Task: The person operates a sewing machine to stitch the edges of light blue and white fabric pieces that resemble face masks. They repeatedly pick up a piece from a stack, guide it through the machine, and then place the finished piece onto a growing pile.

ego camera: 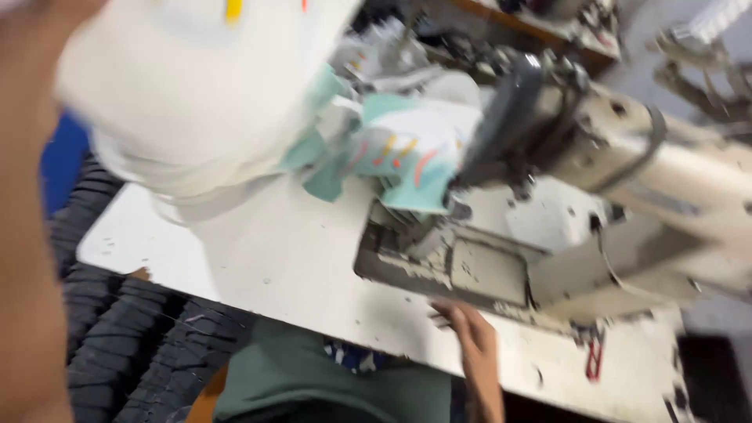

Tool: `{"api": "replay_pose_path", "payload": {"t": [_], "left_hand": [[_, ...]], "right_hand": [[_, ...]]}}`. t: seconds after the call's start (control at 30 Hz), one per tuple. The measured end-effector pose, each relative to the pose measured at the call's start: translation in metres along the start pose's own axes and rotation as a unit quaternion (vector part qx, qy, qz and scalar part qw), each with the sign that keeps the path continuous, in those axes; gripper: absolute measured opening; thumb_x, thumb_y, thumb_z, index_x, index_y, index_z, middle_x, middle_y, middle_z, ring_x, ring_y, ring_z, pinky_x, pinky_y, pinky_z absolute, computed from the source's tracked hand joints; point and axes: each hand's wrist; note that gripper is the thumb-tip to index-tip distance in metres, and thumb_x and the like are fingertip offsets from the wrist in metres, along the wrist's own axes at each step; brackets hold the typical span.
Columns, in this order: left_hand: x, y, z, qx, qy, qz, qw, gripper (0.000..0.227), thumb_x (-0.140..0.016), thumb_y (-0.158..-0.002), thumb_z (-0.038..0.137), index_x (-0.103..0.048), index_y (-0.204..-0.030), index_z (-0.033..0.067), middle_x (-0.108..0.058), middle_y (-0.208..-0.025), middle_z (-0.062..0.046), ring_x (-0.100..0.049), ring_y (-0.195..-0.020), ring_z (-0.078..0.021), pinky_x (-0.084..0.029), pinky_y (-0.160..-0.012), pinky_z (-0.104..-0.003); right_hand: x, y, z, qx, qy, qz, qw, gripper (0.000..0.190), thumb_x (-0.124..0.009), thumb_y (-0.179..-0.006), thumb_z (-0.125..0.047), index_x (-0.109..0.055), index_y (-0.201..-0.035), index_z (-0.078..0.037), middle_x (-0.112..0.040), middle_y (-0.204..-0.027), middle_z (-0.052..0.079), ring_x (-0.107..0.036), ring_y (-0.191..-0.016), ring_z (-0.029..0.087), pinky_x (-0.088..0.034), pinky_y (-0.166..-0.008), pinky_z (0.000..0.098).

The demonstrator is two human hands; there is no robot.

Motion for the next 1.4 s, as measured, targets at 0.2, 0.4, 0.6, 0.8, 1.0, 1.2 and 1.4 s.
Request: {"api": "replay_pose_path", "payload": {"t": [0.2,0.4,0.6,0.8,1.0,1.2,1.4], "left_hand": [[-0.148,0.162,-0.086,0.059,0.216,-0.154,0.962,0.044,-0.082,-0.079,0.019,-0.073,-0.114,-0.0064,-0.079,-0.095,-0.018,-0.072,-0.077,-0.0274,-0.057,-0.073,-0.041],[-0.236,0.262,-0.137,0.164,0.36,-0.251,0.884,0.04,-0.079,-0.081,0.009,-0.071,-0.114,-0.0106,-0.075,-0.098,-0.022,-0.071,-0.081,-0.0307,-0.057,-0.079,-0.038],[-0.251,0.293,-0.127,0.349,0.566,-0.309,0.68,0.076,-0.07,-0.068,-0.002,-0.047,-0.14,0.0058,-0.061,-0.132,-0.017,-0.062,-0.116,-0.0251,-0.049,-0.098,-0.042],[-0.285,0.322,-0.155,-0.296,0.383,-0.158,0.861,0.044,-0.07,-0.087,0.013,-0.062,-0.13,0.0147,-0.048,-0.148,-0.025,-0.056,-0.133,-0.0329,-0.049,-0.108,-0.043],[-0.263,0.281,-0.114,-0.295,0.351,-0.111,0.882,0.046,-0.07,-0.084,0.012,-0.06,-0.128,0.015,-0.05,-0.144,-0.024,-0.057,-0.13,-0.0304,-0.051,-0.106,-0.039],[-0.256,0.255,-0.084,0.333,0.619,-0.287,0.65,0.067,-0.069,-0.078,0.0,-0.051,-0.143,-0.0045,-0.066,-0.125,-0.022,-0.066,-0.109,-0.0301,-0.053,-0.091,-0.046],[-0.277,0.249,-0.099,0.257,0.525,-0.316,0.747,0.051,-0.069,-0.086,0.01,-0.061,-0.132,-0.0084,-0.076,-0.117,-0.021,-0.071,-0.106,-0.0294,-0.052,-0.093,-0.04]], "right_hand": [[-0.056,-0.026,0.018,0.074,-0.297,-0.095,0.947,0.07,-0.055,-0.103,-0.053,-0.052,-0.147,0.001,-0.066,-0.138,0.014,-0.067,-0.118,0.023,-0.055,-0.097,0.037],[-0.075,-0.078,0.0,-0.151,-0.336,0.092,0.925,0.06,-0.066,-0.095,-0.044,-0.057,-0.133,0.001,-0.066,-0.121,0.011,-0.065,-0.107,0.018,-0.056,-0.09,0.0327],[-0.075,-0.098,-0.029,-0.16,-0.251,0.029,0.954,0.052,-0.063,-0.098,-0.043,-0.064,-0.114,0.006,-0.067,-0.099,0.012,-0.065,-0.084,0.015,-0.057,-0.073,0.0301],[-0.068,-0.111,-0.047,-0.148,-0.202,0.013,0.968,0.049,-0.061,-0.098,-0.042,-0.068,-0.103,0.005,-0.071,-0.088,0.01,-0.068,-0.072,0.014,-0.058,-0.063,0.028],[-0.068,-0.13,-0.048,-0.1,-0.197,-0.026,0.975,0.048,-0.059,-0.103,-0.041,-0.071,-0.097,0.005,-0.07,-0.079,0.007,-0.063,-0.062,0.01,-0.054,-0.057,0.0259],[0.003,-0.106,-0.087,0.026,0.213,-0.079,0.974,0.038,-0.059,-0.105,-0.035,-0.073,-0.102,0.0,-0.07,-0.078,0.007,-0.064,-0.072,0.018,-0.051,-0.063,0.0302],[0.146,-0.103,-0.06,0.347,0.318,0.473,0.745,0.057,-0.054,-0.082,0.015,-0.053,-0.135,-0.004,-0.059,-0.136,0.018,-0.062,-0.119,0.032,-0.053,-0.1,0.0446]]}}
Point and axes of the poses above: each hand's wrist, its own y-axis away from the middle knuckle, its own x-axis out of the back of the hand, z = x × y
